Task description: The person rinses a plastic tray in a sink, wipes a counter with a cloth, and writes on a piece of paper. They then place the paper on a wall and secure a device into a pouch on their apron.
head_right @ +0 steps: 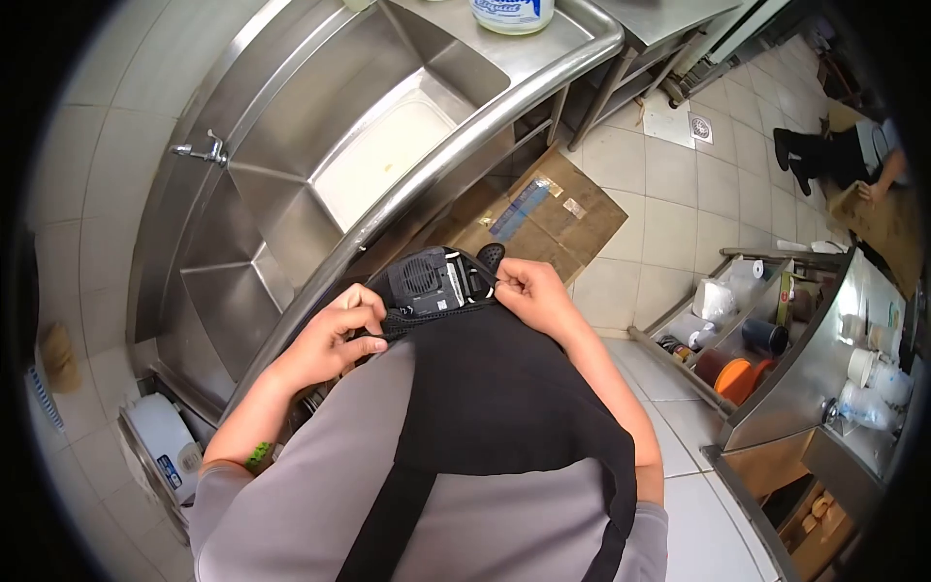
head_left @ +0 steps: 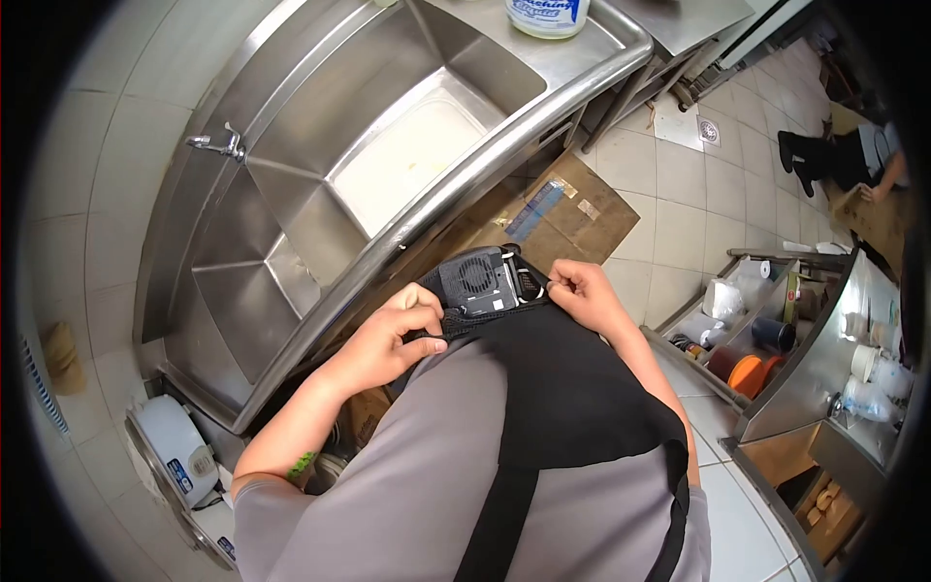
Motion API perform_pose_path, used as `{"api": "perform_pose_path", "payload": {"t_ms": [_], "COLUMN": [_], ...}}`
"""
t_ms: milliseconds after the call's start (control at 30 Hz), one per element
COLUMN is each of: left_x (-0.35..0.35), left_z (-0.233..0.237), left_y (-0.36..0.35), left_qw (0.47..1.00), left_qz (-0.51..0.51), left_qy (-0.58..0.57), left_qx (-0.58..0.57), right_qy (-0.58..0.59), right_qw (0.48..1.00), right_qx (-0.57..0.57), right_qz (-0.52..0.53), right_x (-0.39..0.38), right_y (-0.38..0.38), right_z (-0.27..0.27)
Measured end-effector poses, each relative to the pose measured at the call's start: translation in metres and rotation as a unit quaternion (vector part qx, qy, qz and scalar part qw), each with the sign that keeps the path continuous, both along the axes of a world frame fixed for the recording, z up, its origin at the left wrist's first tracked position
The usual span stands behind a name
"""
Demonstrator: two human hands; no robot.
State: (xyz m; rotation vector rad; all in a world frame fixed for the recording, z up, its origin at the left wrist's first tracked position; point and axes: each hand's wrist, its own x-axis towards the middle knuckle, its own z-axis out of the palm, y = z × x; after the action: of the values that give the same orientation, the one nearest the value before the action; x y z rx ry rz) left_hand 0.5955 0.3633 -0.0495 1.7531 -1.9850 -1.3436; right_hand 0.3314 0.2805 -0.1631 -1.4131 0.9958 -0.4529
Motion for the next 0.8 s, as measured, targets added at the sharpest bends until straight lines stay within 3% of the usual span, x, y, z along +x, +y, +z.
{"api": "perform_pose_path", "payload": {"t_ms": [67,100,133,167,200,267,300,367,467,533,567,600,667,733,800], "left_x": [0.003,0.004,0.004,0.003,0.001,-0.005,-0.008,-0.008,0.005,0.03,0.036,0.052,0.046,0.043,0.038], "left_z": [-0.011,-0.01,-0.009,-0.008,-0.01,-0.015,-0.012,-0.005,-0.004,-0.008,-0.011,-0.015,-0.012,-0.044,-0.061], "left_y": [0.006,0.007,0.009,0.011,0.01,0.002,0.0,-0.001,0.012,0.007,0.016,0.006,-0.007,-0.004,0.008], "left_qw": [0.988,0.987,0.959,0.88,0.878,0.916,0.915,0.957,0.953,0.843,0.865,0.783,0.877,0.973,0.984], "left_qz": [0.045,0.051,0.175,0.293,0.301,0.164,0.173,0.046,0.05,0.098,0.087,0.158,0.237,0.192,0.172], "left_qy": [0.136,0.135,0.195,0.247,0.248,0.261,0.261,0.269,0.284,0.489,0.464,0.533,0.354,0.122,0.025], "left_qx": [-0.065,-0.065,0.112,0.28,0.278,0.257,0.253,0.092,0.087,0.201,0.169,0.278,0.224,0.039,-0.043], "right_qy": [0.001,-0.002,-0.005,-0.007,-0.006,-0.006,-0.003,-0.003,-0.043,-0.056,-0.062,-0.076,-0.095,-0.101,-0.097], "right_qw": [1.0,0.998,0.992,0.992,0.992,0.992,0.993,0.992,0.967,0.971,0.967,0.956,0.938,0.922,0.911], "right_qx": [-0.005,-0.061,-0.117,-0.117,-0.123,-0.128,-0.111,-0.095,-0.17,-0.077,-0.075,-0.135,-0.195,-0.257,-0.29], "right_qz": [0.015,-0.014,-0.042,-0.034,-0.021,0.0,0.037,0.083,0.183,0.22,0.235,0.249,0.271,0.272,0.277], "right_x": [0.0,-0.001,0.0,0.0,0.003,0.004,0.005,0.006,-0.001,0.001,0.005,0.009,0.013,0.012,0.014], "right_y": [0.001,0.003,0.004,0.003,0.001,-0.002,-0.006,-0.01,-0.014,-0.019,-0.019,-0.018,-0.02,-0.022,-0.021], "right_z": [-0.002,-0.006,-0.009,-0.012,-0.012,-0.007,0.006,0.017,0.019,0.023,0.026,0.03,0.036,0.041,0.049]}}
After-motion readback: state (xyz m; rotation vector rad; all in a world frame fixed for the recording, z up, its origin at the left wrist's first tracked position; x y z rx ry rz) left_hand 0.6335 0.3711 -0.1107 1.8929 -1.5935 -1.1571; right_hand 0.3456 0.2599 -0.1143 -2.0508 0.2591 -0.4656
